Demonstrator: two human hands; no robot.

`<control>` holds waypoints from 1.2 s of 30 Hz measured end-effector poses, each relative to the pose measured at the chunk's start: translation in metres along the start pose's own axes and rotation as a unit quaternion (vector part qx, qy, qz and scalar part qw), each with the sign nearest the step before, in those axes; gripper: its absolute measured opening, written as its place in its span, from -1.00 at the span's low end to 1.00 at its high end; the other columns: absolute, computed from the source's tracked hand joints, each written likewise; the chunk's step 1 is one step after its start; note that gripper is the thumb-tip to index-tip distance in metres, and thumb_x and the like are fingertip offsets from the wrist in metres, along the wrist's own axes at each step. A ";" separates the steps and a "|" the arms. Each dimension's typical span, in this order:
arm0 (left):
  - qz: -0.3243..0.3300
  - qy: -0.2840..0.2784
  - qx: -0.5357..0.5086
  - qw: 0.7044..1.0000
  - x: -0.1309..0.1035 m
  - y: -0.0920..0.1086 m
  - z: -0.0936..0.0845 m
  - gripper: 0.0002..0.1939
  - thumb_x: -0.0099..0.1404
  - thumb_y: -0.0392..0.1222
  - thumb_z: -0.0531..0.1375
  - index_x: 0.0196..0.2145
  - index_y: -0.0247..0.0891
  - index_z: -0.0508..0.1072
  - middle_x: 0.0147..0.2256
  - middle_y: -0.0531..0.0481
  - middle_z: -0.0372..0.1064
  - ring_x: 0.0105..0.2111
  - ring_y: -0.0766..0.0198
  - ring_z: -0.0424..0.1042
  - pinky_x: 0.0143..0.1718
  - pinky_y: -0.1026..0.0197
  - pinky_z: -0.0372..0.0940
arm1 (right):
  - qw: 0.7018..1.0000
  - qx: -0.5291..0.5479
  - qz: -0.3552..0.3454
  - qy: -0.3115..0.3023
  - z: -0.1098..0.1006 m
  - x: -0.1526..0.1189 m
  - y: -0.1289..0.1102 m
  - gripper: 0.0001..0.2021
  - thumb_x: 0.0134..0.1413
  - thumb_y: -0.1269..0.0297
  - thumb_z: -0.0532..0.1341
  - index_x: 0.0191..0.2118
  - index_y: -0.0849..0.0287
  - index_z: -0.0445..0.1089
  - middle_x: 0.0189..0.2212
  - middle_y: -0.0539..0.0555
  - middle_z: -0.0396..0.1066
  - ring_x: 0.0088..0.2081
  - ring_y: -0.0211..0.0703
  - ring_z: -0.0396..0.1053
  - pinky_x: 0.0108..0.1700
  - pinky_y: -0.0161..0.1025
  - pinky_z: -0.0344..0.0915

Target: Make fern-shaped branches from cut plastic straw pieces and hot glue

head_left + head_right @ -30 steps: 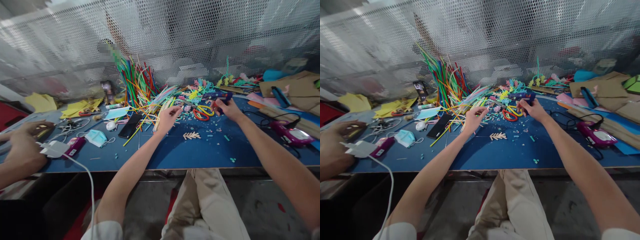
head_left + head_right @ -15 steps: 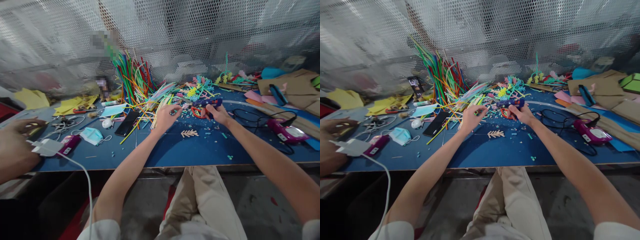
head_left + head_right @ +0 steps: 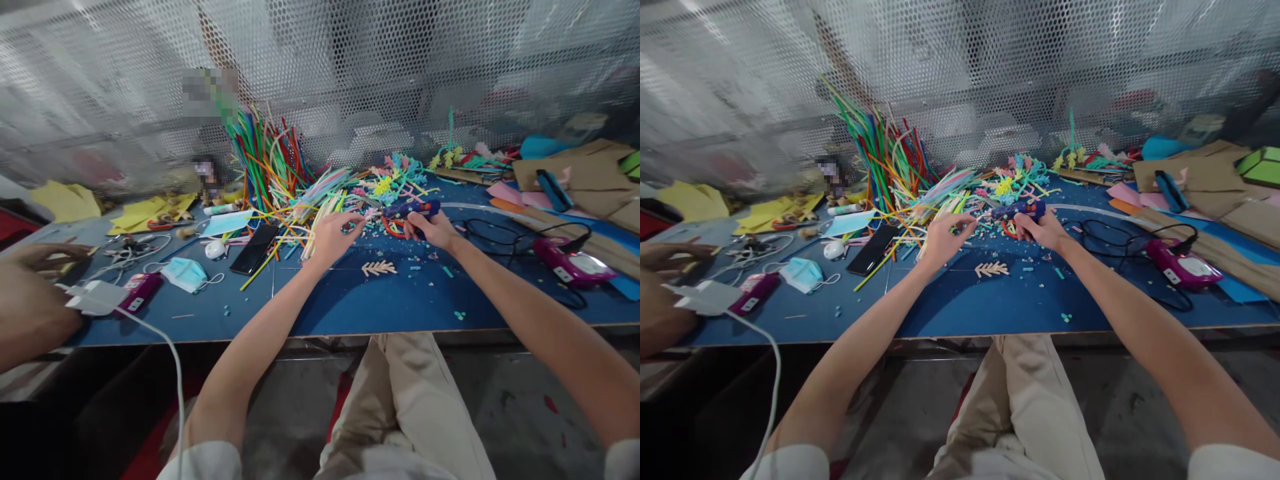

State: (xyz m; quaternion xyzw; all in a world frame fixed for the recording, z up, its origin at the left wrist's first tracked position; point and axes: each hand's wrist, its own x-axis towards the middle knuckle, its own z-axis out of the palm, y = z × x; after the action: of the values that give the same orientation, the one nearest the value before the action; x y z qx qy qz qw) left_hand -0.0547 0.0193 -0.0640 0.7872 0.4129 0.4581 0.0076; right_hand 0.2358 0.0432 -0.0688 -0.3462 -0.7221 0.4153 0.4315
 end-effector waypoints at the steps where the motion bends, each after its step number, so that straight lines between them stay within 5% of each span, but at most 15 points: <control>1: -0.001 -0.002 0.001 1.000 0.000 0.000 0.000 -0.78 0.57 -0.01 0.30 -0.16 -0.13 0.70 -0.22 0.00 0.71 -0.28 0.22 0.61 -0.10 0.11 0.48 | 1.000 0.000 -0.001 -0.001 0.000 0.000 0.000 -0.26 0.23 -0.52 0.26 -0.56 0.11 0.38 -0.56 0.11 0.50 -0.59 -0.23 0.30 -0.49 -0.20 0.24; 17: -0.005 -0.002 0.002 1.000 0.000 -0.002 0.001 -0.80 0.55 -0.02 0.31 -0.15 -0.12 0.70 -0.24 0.02 0.70 -0.31 0.23 0.61 -0.12 0.13 0.47 | 0.999 -0.044 -0.001 0.003 0.000 0.000 0.002 -0.25 0.24 -0.57 0.19 -0.58 0.05 0.31 -0.60 0.08 0.47 -0.57 -0.18 0.29 -0.48 -0.16 0.27; 21: 0.009 -0.007 -0.012 1.000 0.000 0.001 -0.001 -0.76 0.58 0.01 0.28 -0.14 -0.11 0.71 -0.17 -0.03 0.72 -0.19 0.18 0.66 -0.03 0.09 0.49 | 0.987 -0.143 0.029 0.069 -0.005 0.009 0.010 -0.27 0.28 -0.54 0.18 -0.57 0.05 0.37 -0.61 0.10 0.45 -0.54 -0.12 0.34 -0.41 -0.13 0.33; 25: 0.024 -0.010 -0.002 1.000 0.001 0.002 -0.003 -0.74 0.59 0.05 0.29 -0.12 -0.11 0.72 -0.19 -0.05 0.71 -0.23 0.17 0.64 -0.01 0.06 0.48 | 0.931 -0.308 0.029 0.192 -0.030 0.021 0.027 -0.49 0.18 -0.32 0.42 -0.43 0.04 0.45 -0.53 0.13 0.45 -0.28 0.12 0.50 -0.22 -0.09 0.37; 29: 0.022 0.001 0.011 1.000 0.001 -0.001 -0.002 -0.70 0.60 0.07 0.27 -0.09 -0.14 0.72 -0.18 -0.06 0.70 -0.28 0.20 0.61 -0.07 0.11 0.46 | 0.896 -0.412 0.016 0.166 -0.066 0.023 0.048 -0.70 0.25 0.11 0.48 -0.04 0.14 0.51 -0.10 0.34 0.58 -0.05 0.18 0.44 -0.01 0.00 0.30; 31: 0.028 0.006 0.006 1.000 0.001 -0.003 0.000 -0.71 0.61 0.06 0.26 -0.08 -0.15 0.71 -0.17 -0.05 0.70 -0.28 0.21 0.60 -0.06 0.11 0.46 | 0.887 -0.429 0.025 0.168 -0.079 0.021 0.058 -0.64 0.20 0.36 0.45 0.07 0.21 0.46 0.12 0.52 0.49 0.09 0.27 0.35 0.11 0.11 0.22; 36: 0.033 0.014 0.004 0.999 0.000 -0.005 0.002 -0.71 0.61 0.06 0.26 -0.09 -0.14 0.70 -0.23 -0.03 0.69 -0.31 0.22 0.59 -0.12 0.14 0.44 | 0.884 -0.434 0.060 0.160 -0.088 0.018 0.062 -0.55 0.06 0.51 0.41 0.09 0.23 0.44 0.19 0.65 0.40 0.18 0.43 0.24 0.20 0.38 0.06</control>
State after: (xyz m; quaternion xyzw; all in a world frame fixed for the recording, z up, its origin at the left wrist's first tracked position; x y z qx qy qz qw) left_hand -0.0561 0.0229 -0.0674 0.7935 0.3889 0.4678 -0.0163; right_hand 0.3183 0.1107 -0.0938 -0.6037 -0.7289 0.0245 0.3220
